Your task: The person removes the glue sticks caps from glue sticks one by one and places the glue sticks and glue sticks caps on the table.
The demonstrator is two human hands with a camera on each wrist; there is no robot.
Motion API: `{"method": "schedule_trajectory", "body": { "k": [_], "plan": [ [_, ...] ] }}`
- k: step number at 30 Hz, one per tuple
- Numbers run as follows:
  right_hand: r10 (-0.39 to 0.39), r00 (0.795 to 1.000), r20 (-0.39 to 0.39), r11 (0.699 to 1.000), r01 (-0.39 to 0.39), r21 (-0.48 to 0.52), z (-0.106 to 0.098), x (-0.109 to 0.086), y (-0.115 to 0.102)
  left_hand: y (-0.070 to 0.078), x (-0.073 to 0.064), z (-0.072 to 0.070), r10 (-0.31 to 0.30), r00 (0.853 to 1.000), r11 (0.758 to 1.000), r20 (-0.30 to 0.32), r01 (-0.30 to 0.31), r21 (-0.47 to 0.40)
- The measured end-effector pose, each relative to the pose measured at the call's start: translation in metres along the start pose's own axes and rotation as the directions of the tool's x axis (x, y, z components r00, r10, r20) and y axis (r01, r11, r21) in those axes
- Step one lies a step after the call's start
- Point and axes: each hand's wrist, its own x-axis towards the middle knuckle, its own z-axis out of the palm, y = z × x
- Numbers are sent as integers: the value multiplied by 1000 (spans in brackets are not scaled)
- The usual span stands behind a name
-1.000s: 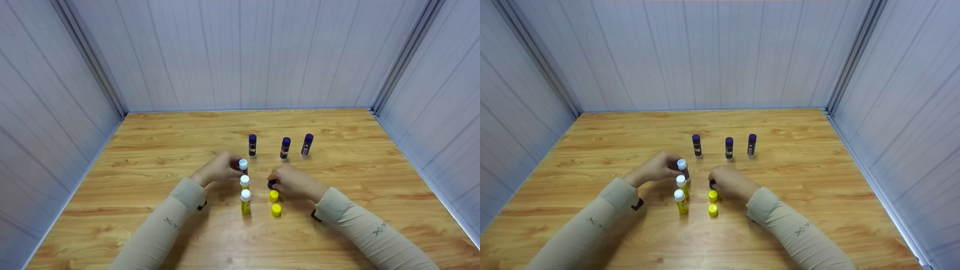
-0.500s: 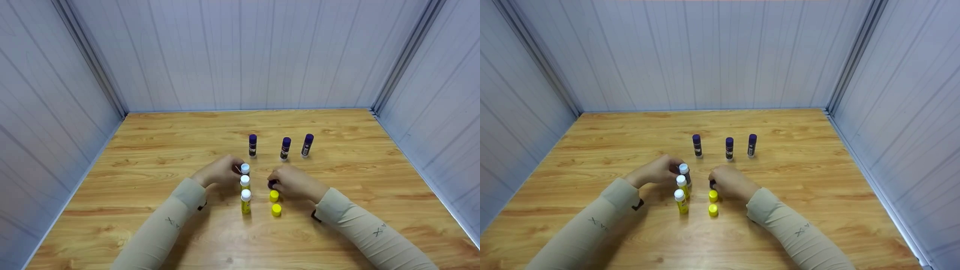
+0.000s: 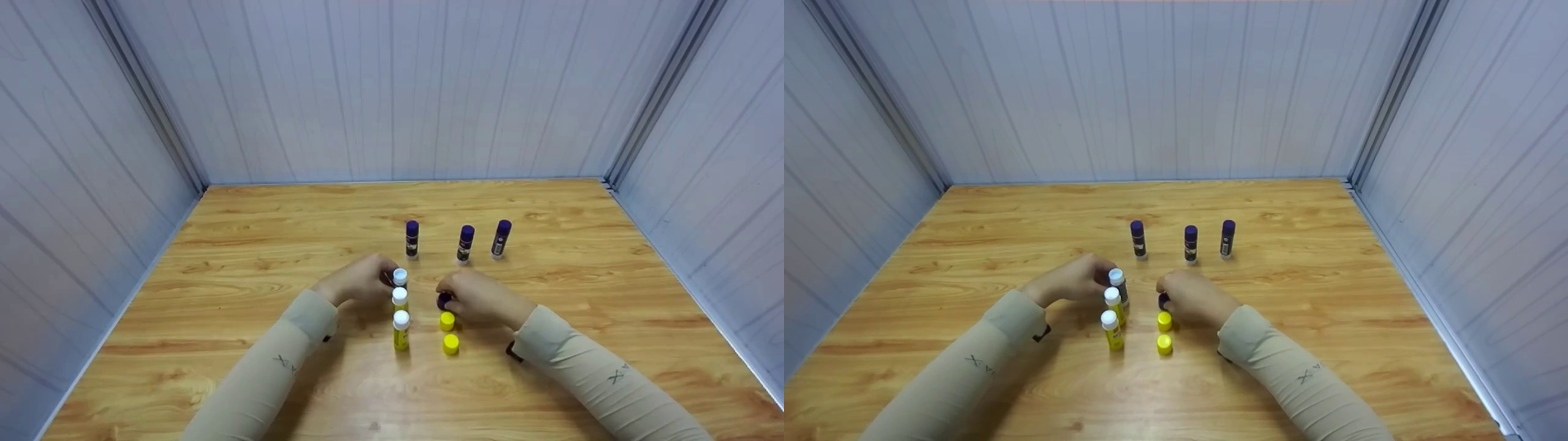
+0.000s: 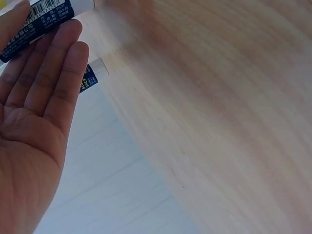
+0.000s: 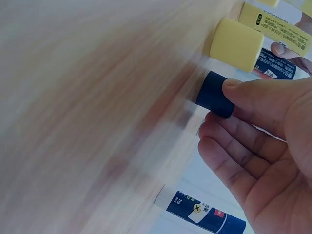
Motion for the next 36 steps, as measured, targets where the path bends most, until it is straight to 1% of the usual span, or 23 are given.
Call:
{"method": "schedule_trajectory", "body": {
  "k": [3,9,11,15,20,23,26,28,30,32,34,36],
  "plan": [
    [12,1000,11,1000,-12,4,-1,1,1,1,0,0,-9,1000,1000,0,9,-4],
    [10,1000,15,1000,-10,5,-1,1,2,3,0,0,-15,1000,1000,-4,15,9],
    [8,1000,16,1000,-8,1,0,1,3,3,0,1,-27,1000,1000,-4,27,10],
    [-2,1000,13,1000,2,-19,-2,1,3,4,1,1,-31,999,999,-7,31,10],
    [30,999,20,1000,-30,0,-11,-1,0,5,2,0,-32,999,999,-8,32,21],
    [26,1000,7,1000,-26,-2,-19,-5,-1,5,2,0,-31,999,999,-7,32,23],
    [8,999,-43,1000,-8,-12,-28,-10,0,5,2,0,-28,1000,999,-8,28,26],
    [-9,995,-99,1000,6,-27,-34,-14,1,5,1,0,-27,1000,999,-8,28,26],
    [-35,986,-166,999,28,-43,-41,-18,3,5,1,0,-27,1000,999,-7,27,21],
    [-72,968,-240,997,61,-55,-48,-22,6,5,1,0,-25,1000,1000,-6,25,17],
    [-104,946,-308,994,87,-70,-54,-26,9,4,0,0,-20,1000,1000,-7,20,19],
    [-114,924,-366,993,94,-71,-59,-29,13,4,0,0,-16,1000,1000,-8,16,23]
  ]
}}
